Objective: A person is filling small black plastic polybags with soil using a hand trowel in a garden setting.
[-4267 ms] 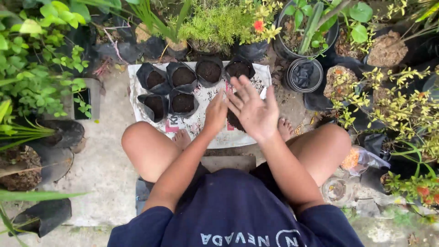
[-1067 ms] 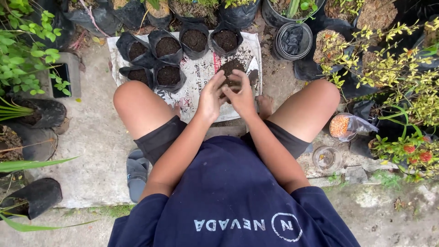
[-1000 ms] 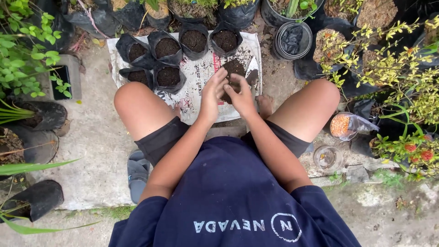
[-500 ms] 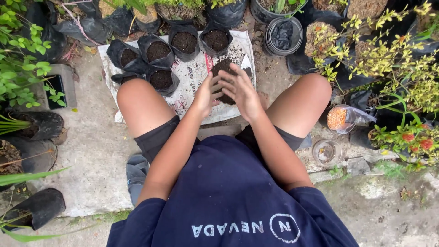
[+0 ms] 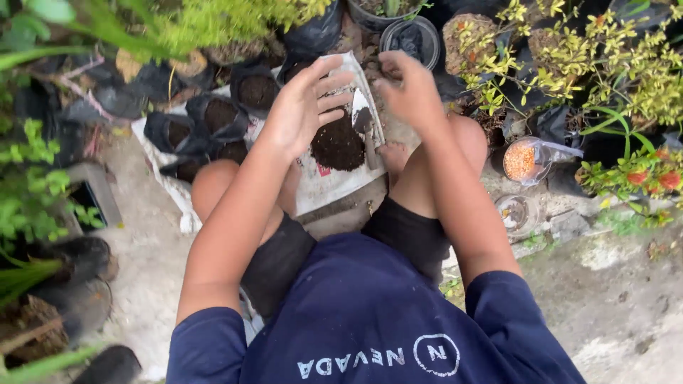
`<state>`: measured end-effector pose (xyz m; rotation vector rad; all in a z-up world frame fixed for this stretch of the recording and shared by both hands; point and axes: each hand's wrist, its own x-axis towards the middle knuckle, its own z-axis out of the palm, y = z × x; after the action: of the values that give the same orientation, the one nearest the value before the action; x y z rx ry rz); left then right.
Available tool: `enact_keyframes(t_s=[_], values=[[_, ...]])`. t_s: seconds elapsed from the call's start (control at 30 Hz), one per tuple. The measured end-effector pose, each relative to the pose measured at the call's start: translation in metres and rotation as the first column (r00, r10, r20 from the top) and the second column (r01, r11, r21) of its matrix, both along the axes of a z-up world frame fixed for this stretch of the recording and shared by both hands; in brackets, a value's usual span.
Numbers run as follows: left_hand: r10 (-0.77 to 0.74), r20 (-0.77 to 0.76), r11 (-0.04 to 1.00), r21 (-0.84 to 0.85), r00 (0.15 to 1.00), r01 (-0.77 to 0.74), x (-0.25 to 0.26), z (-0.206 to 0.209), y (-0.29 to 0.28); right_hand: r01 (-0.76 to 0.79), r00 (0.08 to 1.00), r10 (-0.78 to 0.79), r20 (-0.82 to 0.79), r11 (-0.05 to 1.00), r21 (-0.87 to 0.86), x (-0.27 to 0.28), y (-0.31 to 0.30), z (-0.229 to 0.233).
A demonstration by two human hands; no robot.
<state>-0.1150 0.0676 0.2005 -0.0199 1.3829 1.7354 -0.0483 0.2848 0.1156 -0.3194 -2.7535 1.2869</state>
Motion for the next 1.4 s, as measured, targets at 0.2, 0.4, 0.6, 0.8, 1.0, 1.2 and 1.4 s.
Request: enact_keyframes(t_s=[0.2,0.4,0.6,0.8,1.0,1.2,1.4], values=[[0.201,0.305,0.979,-0.072,0.931,-0.188,-0.076,-0.108,0.059,0.218,0.896,-0.252,0.365,0.967,0.132,-0.079,0.089,-0.068],[0.06,0.251,0.998,-0.016,0.966,-0.058,-0.091,-0.11,0.108,0.335,0.679,-0.426,0.598,0.905,0.263,-0.106,0.137,-0.133],[0.124,0.301,0.986,-0.141,0.946,-0.084,-0.112,-0.119,0.127,0.448,0.646,-0.527,0.552,0.848,0.284,-0.114,0.137,-0.176],[0.154,0.179,0.967,-0.227,0.972,-0.112,-0.133,-0.122,0.136,0.408,0.791,-0.454,0.41,0.891,0.199,-0.143,0.149,-0.227],[0.09,0.107,0.966,-0.249,0.99,-0.061,-0.135,-0.126,0.144,0.193,0.843,-0.381,0.38,0.873,0.448,-0.153,0.155,-0.257],[0.071,0.078,0.964,-0.262,0.994,-0.048,-0.128,-0.126,0.146,-0.001,0.786,-0.342,0.515,0.832,0.554,-0.162,0.154,-0.265],[0.015,-0.04,0.966,-0.255,0.999,-0.025,-0.129,-0.117,0.135,0.08,0.745,-0.365,0.559,0.88,0.468,-0.175,0.164,-0.201]])
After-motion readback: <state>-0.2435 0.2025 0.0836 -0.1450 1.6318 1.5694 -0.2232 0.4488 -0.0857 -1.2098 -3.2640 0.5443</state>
